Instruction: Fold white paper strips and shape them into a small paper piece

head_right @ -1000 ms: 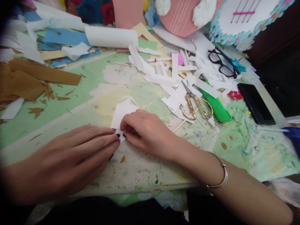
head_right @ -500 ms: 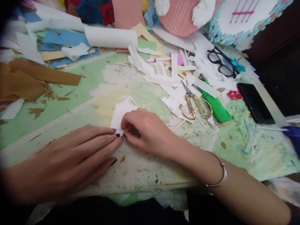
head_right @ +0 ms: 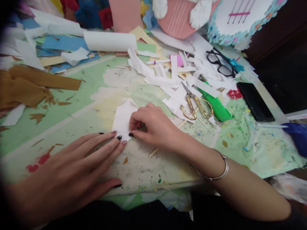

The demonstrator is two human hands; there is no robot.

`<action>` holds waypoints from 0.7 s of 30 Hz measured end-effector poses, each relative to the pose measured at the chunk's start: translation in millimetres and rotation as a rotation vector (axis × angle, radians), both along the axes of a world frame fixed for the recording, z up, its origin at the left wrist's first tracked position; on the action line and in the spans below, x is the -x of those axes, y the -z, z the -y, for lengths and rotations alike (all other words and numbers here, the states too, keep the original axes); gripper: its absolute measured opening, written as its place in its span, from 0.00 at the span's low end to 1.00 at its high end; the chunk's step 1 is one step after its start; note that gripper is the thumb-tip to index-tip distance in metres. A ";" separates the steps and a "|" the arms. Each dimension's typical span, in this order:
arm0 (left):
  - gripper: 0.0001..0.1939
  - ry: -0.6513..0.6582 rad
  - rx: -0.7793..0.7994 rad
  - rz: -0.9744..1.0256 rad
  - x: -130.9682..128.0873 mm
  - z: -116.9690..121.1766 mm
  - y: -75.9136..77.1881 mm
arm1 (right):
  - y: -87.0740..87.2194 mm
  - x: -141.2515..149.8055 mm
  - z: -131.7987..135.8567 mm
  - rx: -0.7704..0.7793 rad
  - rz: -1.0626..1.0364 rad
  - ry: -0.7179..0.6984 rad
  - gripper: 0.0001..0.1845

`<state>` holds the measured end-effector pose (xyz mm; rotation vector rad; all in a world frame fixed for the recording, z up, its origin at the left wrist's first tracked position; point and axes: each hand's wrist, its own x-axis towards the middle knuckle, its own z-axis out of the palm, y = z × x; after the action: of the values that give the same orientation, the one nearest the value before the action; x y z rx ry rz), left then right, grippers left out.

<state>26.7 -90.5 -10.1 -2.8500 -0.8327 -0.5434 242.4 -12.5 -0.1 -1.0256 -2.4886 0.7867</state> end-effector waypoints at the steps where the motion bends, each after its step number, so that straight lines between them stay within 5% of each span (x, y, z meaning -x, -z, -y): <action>1: 0.24 0.001 -0.003 0.000 -0.1 -0.4 -0.4 | 1.3 0.0 0.4 -0.020 -0.015 -0.027 0.02; 7: 0.24 0.028 0.025 0.004 1.5 -1.0 -5.2 | 9.6 -2.0 2.7 -0.167 -0.165 -0.164 0.12; 15: 0.08 0.138 0.297 0.268 9.2 -36.1 -4.7 | -4.9 -3.2 11.3 0.007 0.000 -0.105 0.11; 21: 0.08 -0.012 0.562 0.363 9.9 -58.2 -1.1 | 0.8 0.5 13.2 -0.006 -0.055 -0.053 0.06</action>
<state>16.7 -32.3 -9.0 -3.2895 -1.2283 -0.9842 241.9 -25.7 -0.9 -0.9269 -2.4789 0.8122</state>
